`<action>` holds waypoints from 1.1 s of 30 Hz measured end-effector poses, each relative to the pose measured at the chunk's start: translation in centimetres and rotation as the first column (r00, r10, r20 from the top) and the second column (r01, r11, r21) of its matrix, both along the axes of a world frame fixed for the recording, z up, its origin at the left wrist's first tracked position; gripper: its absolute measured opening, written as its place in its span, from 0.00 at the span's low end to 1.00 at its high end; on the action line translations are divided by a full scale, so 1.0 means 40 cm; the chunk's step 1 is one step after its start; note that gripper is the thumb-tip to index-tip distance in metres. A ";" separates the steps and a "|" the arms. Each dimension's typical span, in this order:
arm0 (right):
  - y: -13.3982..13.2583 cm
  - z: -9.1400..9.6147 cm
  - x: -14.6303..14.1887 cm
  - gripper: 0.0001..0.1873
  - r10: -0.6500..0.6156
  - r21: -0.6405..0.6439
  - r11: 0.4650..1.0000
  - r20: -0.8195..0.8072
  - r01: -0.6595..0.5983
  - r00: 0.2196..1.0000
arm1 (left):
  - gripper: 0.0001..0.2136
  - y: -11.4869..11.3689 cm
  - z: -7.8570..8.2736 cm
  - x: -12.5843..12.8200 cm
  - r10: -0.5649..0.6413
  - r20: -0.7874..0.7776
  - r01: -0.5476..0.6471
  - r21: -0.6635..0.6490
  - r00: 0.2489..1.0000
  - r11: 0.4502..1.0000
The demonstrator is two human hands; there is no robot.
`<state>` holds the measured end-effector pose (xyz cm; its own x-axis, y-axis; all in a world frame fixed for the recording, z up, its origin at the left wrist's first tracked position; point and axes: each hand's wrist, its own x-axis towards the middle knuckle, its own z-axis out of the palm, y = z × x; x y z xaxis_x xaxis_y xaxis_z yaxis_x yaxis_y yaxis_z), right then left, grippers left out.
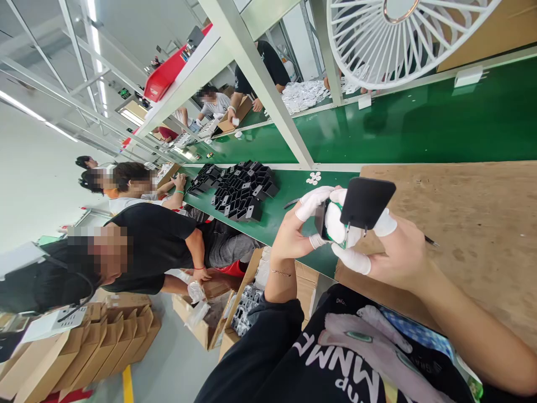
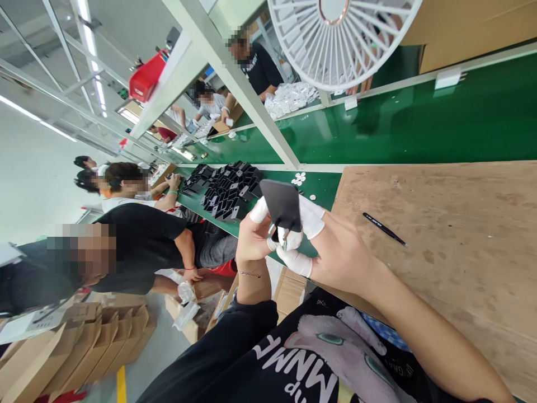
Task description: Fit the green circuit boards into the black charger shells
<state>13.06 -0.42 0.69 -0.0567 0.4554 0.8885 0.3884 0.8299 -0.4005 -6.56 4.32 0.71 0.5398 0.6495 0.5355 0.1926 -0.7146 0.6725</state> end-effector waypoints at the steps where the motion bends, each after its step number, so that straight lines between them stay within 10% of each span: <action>1: 0.001 0.001 0.001 0.28 0.004 -0.001 1.000 0.007 -0.004 1.000 | 0.34 0.000 0.001 0.001 -0.006 0.005 0.006 0.008 1.000 1.000; 12: -0.002 0.007 0.007 0.36 -0.045 0.023 0.999 0.082 0.043 0.996 | 0.33 -0.004 -0.002 0.006 0.003 0.042 -0.004 0.029 0.999 1.000; 33: -0.031 0.057 0.035 0.18 0.012 -0.006 1.000 0.126 -0.011 0.992 | 0.28 -0.005 0.030 0.024 -0.026 0.009 0.022 0.299 1.000 0.954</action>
